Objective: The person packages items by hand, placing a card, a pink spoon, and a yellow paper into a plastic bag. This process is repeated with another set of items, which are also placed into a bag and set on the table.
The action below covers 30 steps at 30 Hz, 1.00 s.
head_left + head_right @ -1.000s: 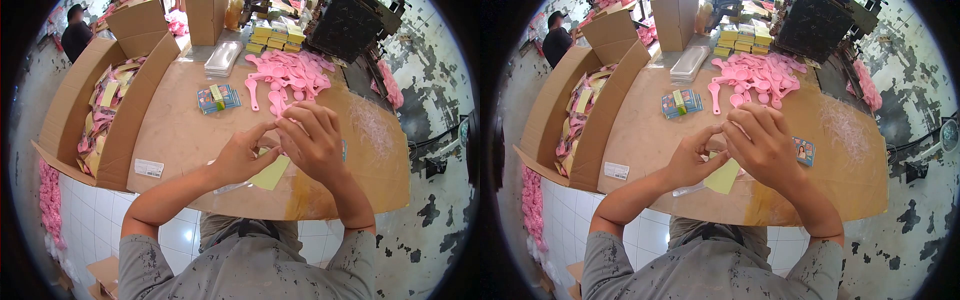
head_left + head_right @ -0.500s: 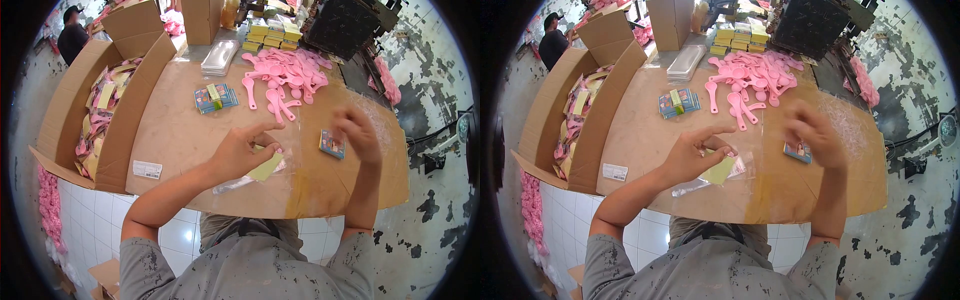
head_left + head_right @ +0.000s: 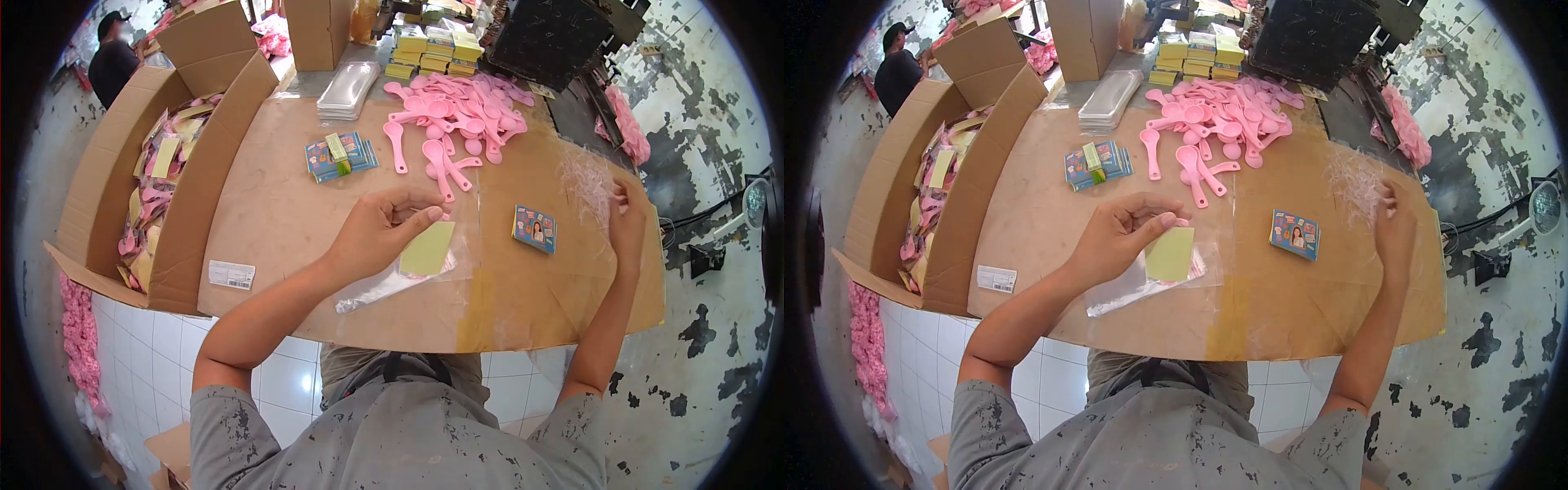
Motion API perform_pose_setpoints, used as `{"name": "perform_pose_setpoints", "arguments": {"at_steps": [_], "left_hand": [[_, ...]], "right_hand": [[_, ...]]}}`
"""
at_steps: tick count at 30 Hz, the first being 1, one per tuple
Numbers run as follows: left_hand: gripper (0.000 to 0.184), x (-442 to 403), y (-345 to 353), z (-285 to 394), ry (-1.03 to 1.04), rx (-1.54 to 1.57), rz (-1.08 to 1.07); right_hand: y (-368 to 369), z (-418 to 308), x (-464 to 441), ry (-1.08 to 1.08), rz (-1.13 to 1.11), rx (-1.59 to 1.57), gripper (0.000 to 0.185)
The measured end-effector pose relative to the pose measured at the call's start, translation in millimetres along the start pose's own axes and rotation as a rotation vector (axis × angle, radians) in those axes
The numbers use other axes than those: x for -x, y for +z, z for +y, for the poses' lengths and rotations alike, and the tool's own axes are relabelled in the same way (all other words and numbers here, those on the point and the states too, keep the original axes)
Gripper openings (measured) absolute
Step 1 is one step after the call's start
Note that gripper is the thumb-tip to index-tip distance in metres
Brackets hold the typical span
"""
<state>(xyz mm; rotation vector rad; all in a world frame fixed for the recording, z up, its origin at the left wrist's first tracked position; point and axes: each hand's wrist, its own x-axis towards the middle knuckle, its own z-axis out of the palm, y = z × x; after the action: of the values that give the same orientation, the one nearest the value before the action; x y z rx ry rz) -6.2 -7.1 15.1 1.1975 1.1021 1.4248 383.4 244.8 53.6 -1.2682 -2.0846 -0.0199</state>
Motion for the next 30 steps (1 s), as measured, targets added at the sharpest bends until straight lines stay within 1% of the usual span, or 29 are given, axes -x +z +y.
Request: {"name": "perform_pose_setpoints", "arguments": {"at_steps": [2,4,6,8,9,10,15,17,19,22,25,28,30], "left_hand": [[0.031,-2,-3,2,-0.006,0.031,-0.044],[0.032,-1,-5,4,-0.028,0.066,-0.090],[0.033,-2,-9,-1,-0.099,-0.027,-0.071],[0.033,-2,-9,-1,-0.104,-0.033,-0.055],[0.033,-2,-7,-1,-0.074,0.009,-0.049],[0.032,-1,-6,0,-0.043,0.051,-0.042],[0.027,-3,-8,-1,0.030,0.045,0.016],[0.026,-4,-9,0,0.037,0.047,0.025],[0.025,-3,-11,0,0.013,0.044,0.020],[0.023,-2,-11,-4,0.069,-0.062,0.058],[0.023,-1,-15,-7,0.158,-0.271,0.075],[0.023,-3,-13,-11,0.262,-0.271,0.065],[0.022,-3,-13,-10,0.232,-0.301,0.062]], "right_hand": [[1,-76,6,0.011,-0.224,-0.231,0.035],[17,-124,21,0.005,-0.550,-0.619,0.032],[32,-164,35,-0.247,-0.665,-0.714,0.028],[53,-190,49,-0.168,-0.769,-0.894,0.026],[62,-197,54,-0.127,-0.820,-0.984,0.024],[69,-201,55,-0.096,-0.817,-1.027,0.023],[80,-206,50,0.035,-0.845,-1.279,0.019],[78,-205,48,0.052,-0.840,-1.309,0.018],[77,-203,49,0.063,-0.826,-1.313,0.018],[82,-196,50,0.064,-0.779,-1.294,0.018],[86,-190,49,0.068,-0.745,-1.279,0.017],[82,-193,48,0.092,-0.751,-1.261,0.013],[81,-194,49,0.114,-0.735,-1.286,0.010]]}}
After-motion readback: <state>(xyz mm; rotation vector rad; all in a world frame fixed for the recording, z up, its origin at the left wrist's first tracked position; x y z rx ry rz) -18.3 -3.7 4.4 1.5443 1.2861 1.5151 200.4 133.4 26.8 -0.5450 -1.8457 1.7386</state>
